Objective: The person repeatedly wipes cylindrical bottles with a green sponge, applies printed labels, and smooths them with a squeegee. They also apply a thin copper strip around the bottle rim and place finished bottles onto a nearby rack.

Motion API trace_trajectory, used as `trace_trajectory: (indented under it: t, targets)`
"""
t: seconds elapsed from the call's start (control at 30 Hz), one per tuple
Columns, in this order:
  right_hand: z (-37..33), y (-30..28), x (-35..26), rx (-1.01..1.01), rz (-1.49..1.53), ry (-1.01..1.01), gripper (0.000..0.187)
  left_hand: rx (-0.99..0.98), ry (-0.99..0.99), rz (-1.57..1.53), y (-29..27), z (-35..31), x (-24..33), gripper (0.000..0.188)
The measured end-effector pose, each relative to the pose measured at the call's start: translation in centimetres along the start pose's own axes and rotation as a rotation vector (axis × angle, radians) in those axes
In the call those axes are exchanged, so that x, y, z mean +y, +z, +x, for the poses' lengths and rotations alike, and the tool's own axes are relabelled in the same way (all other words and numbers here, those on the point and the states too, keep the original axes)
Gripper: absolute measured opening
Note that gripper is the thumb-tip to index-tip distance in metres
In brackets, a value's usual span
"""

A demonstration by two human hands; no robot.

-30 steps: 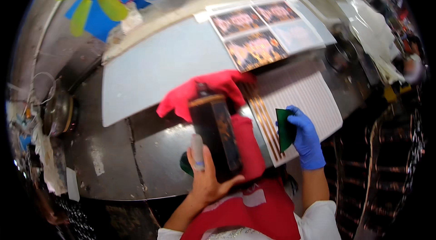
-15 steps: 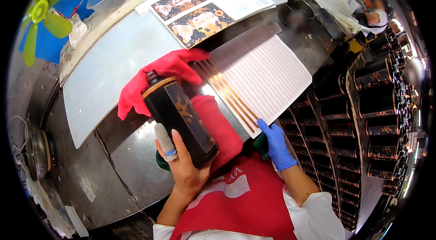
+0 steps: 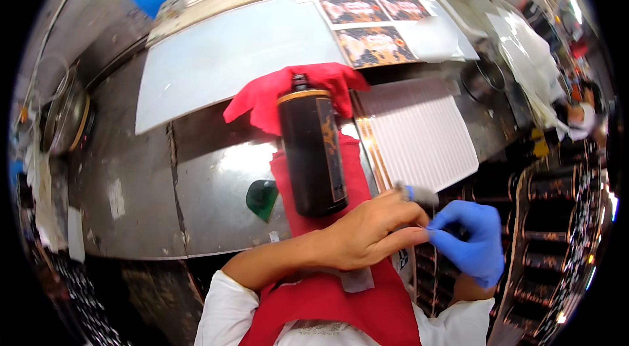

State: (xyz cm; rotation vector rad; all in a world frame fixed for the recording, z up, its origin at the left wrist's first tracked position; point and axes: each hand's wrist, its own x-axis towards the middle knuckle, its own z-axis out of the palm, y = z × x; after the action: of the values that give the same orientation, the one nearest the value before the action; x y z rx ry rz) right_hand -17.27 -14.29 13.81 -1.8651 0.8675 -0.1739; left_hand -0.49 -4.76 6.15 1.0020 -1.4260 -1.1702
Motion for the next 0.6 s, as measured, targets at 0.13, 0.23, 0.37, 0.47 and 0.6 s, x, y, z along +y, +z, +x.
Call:
trace_trajectory:
  t: [0.13, 0.23, 0.37, 0.47, 0.6]
  targets:
    - [1.5, -3.0, 0.0, -0.04, 0.245, -0.097, 0.006, 0.224, 0.078, 0.012, -0.6, -3.2, 1.2, 0.024]
    - [3.4, -4.2, 3.2, -0.054, 0.372, 0.016, 0.006, 0.43, -0.063, 0.193, -1.2, -7.2, 1.8, 0.015]
    - [6.0, -3.8, 8.2, -0.055, 0.411, 0.129, 0.009, 0.76, -0.349, 0.403, -0.1, -10.8, 1.2, 0.006]
    - [7.4, -3.5, 11.1, -0.12, 0.384, 0.211, 0.009, 0.913, -0.374, 0.571, 1.1, -11.1, 0.1, 0.008]
    - [8.6, -3.4, 14.0, -0.135, 0.368, 0.253, 0.01, 1.031, -0.292, 0.575, 2.1, -9.6, -1.2, 0.01]
